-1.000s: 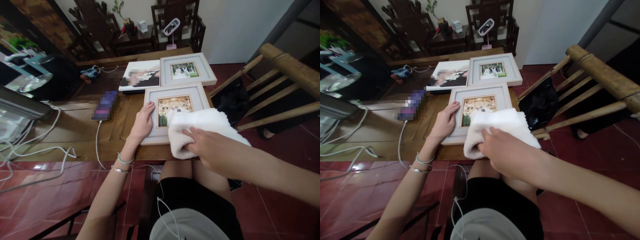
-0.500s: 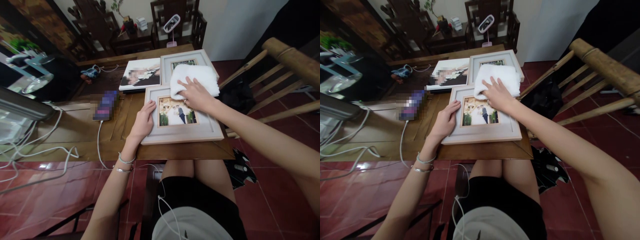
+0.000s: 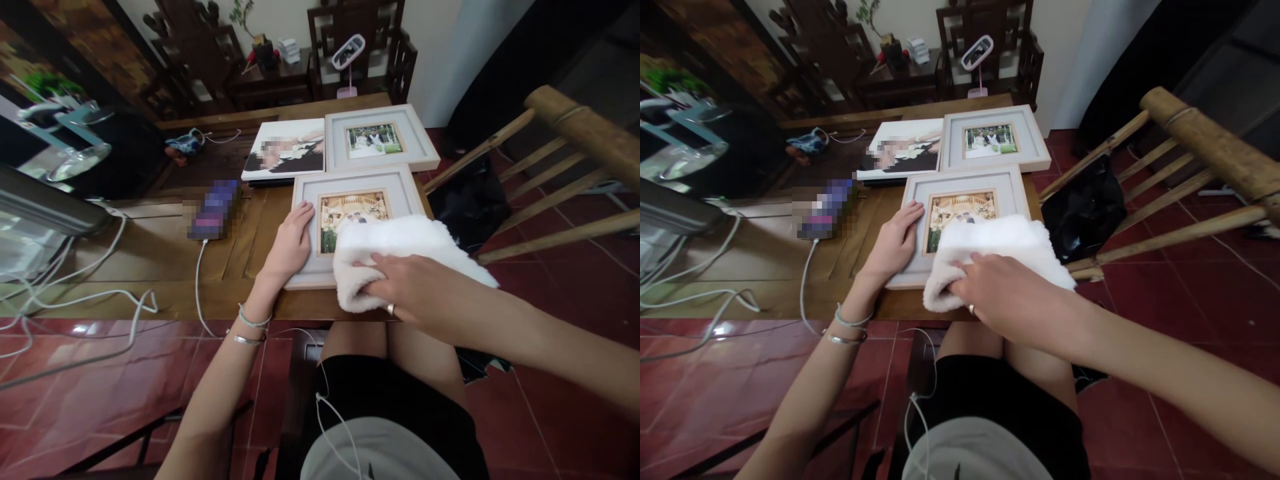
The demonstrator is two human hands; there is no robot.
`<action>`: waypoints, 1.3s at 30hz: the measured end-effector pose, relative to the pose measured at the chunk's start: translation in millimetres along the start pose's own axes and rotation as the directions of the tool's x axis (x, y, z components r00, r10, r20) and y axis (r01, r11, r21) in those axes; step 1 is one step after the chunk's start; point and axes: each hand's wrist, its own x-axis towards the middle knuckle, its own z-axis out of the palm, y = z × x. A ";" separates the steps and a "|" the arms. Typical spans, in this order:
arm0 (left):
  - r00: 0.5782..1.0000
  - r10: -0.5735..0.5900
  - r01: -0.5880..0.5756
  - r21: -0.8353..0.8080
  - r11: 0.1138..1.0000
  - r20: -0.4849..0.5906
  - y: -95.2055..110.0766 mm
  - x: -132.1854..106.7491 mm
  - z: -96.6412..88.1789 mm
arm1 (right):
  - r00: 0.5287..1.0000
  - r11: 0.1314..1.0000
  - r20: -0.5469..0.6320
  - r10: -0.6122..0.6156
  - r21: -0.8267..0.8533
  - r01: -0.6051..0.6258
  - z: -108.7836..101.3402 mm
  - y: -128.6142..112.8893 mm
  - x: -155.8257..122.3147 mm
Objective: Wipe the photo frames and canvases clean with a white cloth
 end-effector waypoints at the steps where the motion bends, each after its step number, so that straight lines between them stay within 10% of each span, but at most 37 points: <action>1: 1.000 -0.001 0.001 0.000 1.000 0.006 -0.4 0.1 0.0 | 1.000 1.000 -0.002 0.018 0.007 -0.018 2.0 2.5 3.6; 13: 0.999 0.016 -0.015 -0.026 1.000 0.032 0.1 1.1 -2.8 | 0.979 0.968 -0.172 0.107 -0.206 -0.142 18.1 118.7 85.1; 28: 1.000 -0.011 0.011 -0.034 0.999 0.009 0.4 0.9 1.8 | 1.000 0.998 -0.002 -0.004 0.056 0.005 4.1 4.3 6.8; 39: 1.000 0.013 -0.013 -0.041 0.999 0.007 -0.9 0.1 0.7 | 0.973 0.993 -0.214 0.085 -0.067 -0.101 21.8 103.6 79.3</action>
